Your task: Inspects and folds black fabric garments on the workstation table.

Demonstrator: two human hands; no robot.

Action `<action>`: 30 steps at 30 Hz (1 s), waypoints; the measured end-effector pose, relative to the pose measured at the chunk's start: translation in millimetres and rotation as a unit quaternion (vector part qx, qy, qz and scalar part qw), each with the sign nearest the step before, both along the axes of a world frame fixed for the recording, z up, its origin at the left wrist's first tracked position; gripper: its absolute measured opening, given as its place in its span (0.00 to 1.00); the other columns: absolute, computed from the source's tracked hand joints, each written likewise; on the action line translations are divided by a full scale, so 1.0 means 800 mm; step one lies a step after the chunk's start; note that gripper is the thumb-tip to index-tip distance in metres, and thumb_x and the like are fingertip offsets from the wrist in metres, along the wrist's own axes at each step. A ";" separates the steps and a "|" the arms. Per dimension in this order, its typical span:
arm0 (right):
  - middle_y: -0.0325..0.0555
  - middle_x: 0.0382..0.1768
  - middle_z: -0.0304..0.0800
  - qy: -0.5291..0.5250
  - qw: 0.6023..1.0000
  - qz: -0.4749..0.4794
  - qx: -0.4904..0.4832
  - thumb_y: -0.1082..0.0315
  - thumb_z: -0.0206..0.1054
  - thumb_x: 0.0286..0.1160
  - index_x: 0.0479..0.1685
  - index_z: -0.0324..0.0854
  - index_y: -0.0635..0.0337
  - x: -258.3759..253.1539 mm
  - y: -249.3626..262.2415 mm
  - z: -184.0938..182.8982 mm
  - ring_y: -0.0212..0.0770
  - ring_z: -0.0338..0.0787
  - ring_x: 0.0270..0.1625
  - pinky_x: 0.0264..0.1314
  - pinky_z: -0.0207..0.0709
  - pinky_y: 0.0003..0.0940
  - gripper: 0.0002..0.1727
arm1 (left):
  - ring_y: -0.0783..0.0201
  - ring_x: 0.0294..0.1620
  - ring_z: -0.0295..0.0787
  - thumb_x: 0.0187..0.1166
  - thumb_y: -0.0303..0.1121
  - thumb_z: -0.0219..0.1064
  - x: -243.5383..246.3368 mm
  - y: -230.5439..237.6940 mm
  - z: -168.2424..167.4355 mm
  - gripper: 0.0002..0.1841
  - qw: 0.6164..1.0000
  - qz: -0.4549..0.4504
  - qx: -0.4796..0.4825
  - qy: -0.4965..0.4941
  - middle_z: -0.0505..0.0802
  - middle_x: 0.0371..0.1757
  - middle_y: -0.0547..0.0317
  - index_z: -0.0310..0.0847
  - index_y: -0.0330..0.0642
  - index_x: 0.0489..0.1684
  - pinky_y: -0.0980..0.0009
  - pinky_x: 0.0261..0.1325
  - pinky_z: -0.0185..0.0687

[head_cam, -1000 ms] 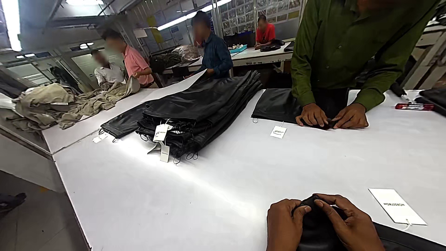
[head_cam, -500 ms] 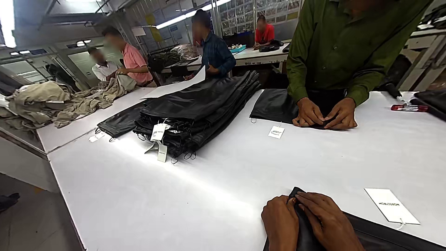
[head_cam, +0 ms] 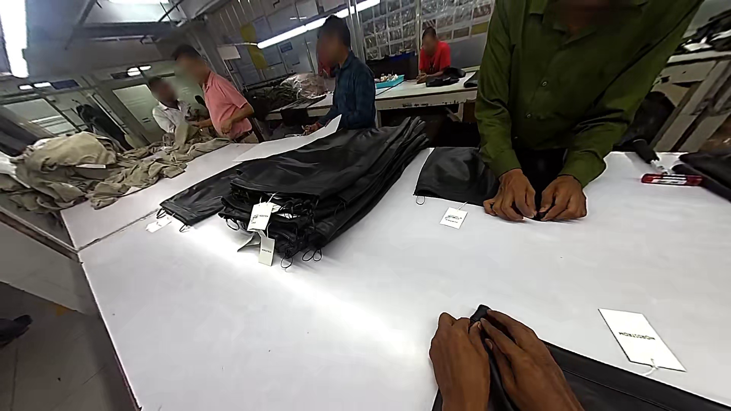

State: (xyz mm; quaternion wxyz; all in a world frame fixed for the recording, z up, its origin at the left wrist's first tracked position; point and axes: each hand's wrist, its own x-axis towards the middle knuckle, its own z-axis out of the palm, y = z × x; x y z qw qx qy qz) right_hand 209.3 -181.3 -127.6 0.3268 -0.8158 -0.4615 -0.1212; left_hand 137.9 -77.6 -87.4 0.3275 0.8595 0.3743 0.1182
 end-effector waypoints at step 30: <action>0.48 0.76 0.84 -0.009 0.998 -0.028 -0.053 0.62 0.45 0.85 0.67 0.88 0.57 -0.012 0.004 -0.008 0.60 0.80 0.79 0.80 0.68 0.62 0.27 | 0.63 0.48 0.89 0.80 0.43 0.66 0.006 -0.003 -0.008 0.11 0.995 0.070 0.069 -0.009 0.94 0.39 0.66 0.97 0.56 0.40 0.59 0.52 0.76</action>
